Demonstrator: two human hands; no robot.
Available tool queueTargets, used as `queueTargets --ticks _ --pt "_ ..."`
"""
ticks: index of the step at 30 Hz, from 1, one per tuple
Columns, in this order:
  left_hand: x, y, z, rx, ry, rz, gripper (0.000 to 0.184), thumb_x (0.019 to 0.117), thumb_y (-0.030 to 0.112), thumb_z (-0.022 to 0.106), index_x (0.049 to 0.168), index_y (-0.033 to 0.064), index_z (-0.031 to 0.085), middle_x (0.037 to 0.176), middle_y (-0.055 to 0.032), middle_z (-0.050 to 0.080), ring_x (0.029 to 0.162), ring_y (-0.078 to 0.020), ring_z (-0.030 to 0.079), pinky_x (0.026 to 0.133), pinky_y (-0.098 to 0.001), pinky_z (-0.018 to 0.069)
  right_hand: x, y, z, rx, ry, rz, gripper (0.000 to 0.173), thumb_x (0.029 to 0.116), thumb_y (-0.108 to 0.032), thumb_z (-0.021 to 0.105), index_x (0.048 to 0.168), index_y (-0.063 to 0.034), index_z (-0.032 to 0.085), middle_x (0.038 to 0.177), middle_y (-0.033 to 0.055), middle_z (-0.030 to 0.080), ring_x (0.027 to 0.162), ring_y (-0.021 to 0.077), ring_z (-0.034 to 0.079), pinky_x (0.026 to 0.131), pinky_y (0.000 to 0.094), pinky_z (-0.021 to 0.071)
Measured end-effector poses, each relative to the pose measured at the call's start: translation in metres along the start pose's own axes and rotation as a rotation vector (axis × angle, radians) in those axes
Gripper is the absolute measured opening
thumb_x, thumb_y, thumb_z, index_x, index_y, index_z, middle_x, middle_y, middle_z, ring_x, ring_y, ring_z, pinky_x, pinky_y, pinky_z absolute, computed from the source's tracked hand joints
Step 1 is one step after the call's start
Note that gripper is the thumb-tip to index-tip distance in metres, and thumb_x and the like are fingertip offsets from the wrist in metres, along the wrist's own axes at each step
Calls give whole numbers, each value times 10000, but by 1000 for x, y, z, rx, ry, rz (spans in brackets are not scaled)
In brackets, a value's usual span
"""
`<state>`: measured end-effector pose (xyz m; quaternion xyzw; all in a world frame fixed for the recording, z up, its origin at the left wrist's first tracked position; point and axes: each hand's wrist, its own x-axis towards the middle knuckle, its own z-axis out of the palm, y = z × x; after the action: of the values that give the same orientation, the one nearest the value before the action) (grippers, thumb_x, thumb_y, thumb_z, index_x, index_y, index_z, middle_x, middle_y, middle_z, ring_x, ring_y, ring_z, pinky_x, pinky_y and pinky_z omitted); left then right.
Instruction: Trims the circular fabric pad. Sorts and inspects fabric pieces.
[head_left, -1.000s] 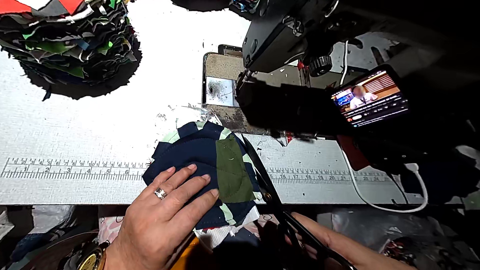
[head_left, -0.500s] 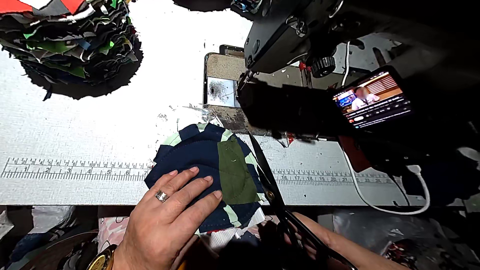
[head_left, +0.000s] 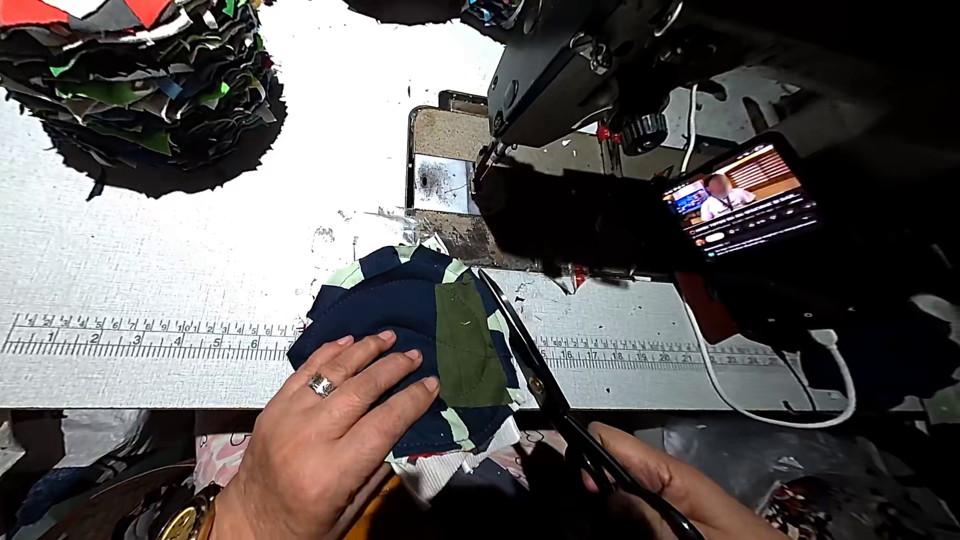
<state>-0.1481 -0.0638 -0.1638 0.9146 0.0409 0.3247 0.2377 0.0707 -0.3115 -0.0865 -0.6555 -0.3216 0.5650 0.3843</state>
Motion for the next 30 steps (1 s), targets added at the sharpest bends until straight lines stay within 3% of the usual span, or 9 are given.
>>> queueTargets --ticks 4,8,10,13,16,23,30 --pt "1 -6 -7 54 -12 -7 281 1033 251 544 1252 172 700 1344 -73 678 1375 -276 545 1152 -528 422 -2 3 -8 10 -50 16 201 1011 -339 620 1028 -159 532 780 -65 589 633 40 606 555 229 530" --pt "5 -8 -16 154 -39 14 296 1015 207 544 1264 183 701 1368 -99 662 1385 -318 526 1138 -542 412 -9 9 -21 -75 -210 11 629 931 -697 561 1128 -102 508 921 3 579 802 83 598 667 267 511" --pt "5 -8 -15 159 -46 32 292 1003 129 551 1222 197 733 1346 -102 676 1363 -330 548 1115 -531 448 -12 9 -23 -85 -225 15 684 911 -737 548 1125 -88 512 923 24 585 809 106 613 673 291 531" --pt "4 -9 -14 76 -47 41 295 1004 114 550 1207 203 744 1320 -94 694 1342 -315 573 1099 -492 486 -10 7 -24 -79 -232 11 651 923 -716 553 1127 -99 515 926 17 582 807 102 615 676 291 538" --pt "4 -11 -15 -46 -73 48 278 1031 181 550 1255 216 711 1343 -76 681 1364 -289 560 1129 -493 480 -4 10 -25 -51 -241 11 559 938 -661 585 1129 -139 519 924 -10 583 802 82 612 670 269 535" --pt "0 -12 -16 -88 -92 53 294 1035 173 531 1270 234 698 1369 -60 669 1387 -292 539 1140 -517 471 6 19 -29 14 -270 -32 537 943 -655 585 1134 -158 516 908 -14 589 776 79 618 649 255 542" --pt "3 -16 -20 -86 -116 51 281 1027 244 547 1257 218 706 1372 -56 665 1397 -284 528 1156 -527 447 -2 10 -14 -7 -98 -23 289 1002 -441 614 1035 -161 550 818 -61 571 673 33 583 576 227 512"
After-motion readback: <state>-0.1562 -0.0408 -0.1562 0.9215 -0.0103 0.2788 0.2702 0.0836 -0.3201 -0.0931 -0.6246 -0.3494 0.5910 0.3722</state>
